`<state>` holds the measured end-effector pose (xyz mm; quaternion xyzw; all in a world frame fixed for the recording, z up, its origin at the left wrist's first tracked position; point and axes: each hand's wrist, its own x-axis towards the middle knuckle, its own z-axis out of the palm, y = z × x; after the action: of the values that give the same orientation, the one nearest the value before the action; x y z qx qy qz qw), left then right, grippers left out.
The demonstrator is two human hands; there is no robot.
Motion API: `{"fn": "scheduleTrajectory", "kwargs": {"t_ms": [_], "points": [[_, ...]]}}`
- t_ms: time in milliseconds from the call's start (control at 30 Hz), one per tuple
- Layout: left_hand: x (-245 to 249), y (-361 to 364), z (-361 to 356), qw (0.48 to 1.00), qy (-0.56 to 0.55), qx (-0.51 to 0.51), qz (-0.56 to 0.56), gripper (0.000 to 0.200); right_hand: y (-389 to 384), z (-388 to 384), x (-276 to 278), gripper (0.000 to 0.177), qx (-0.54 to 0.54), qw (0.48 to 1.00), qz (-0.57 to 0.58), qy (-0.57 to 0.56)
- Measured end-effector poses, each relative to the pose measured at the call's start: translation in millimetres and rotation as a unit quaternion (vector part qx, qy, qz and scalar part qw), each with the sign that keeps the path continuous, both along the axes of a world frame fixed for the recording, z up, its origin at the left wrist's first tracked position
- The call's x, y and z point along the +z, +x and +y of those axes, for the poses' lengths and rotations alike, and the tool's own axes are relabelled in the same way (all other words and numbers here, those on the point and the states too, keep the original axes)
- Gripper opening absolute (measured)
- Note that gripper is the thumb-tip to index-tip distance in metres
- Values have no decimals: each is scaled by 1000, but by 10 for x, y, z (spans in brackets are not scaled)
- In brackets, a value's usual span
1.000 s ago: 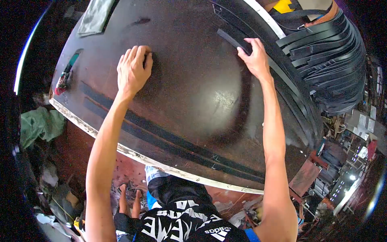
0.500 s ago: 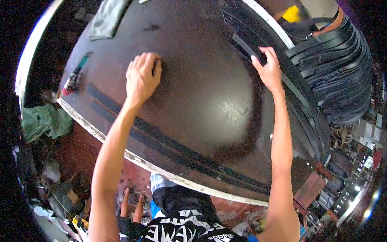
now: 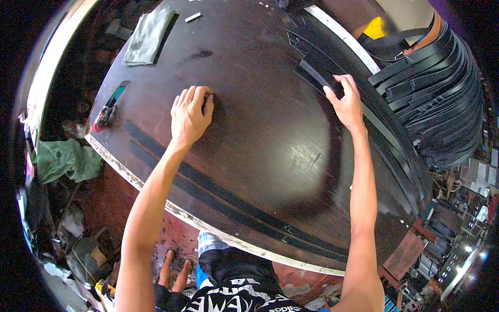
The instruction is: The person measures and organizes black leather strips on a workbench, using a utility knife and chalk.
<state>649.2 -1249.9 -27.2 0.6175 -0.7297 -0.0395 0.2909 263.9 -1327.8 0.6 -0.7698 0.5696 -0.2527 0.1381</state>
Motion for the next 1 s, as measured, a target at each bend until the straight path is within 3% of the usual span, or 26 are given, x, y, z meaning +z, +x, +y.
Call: {"fn": "scheduleTrajectory", "kwargs": {"t_ms": [233,333,1000], "points": [[40,-1,-7,1000,6,0,-2,13,-10,-16,-16,41,12,1000,-3,-1],[36,7,-2,1000,5,-4,-2,13,-1,9,-19,41,-18,999,-9,50],[0,16,-12,1000,1,-2,-7,13,-62,-58,-26,40,6,999,-33,10]]}}
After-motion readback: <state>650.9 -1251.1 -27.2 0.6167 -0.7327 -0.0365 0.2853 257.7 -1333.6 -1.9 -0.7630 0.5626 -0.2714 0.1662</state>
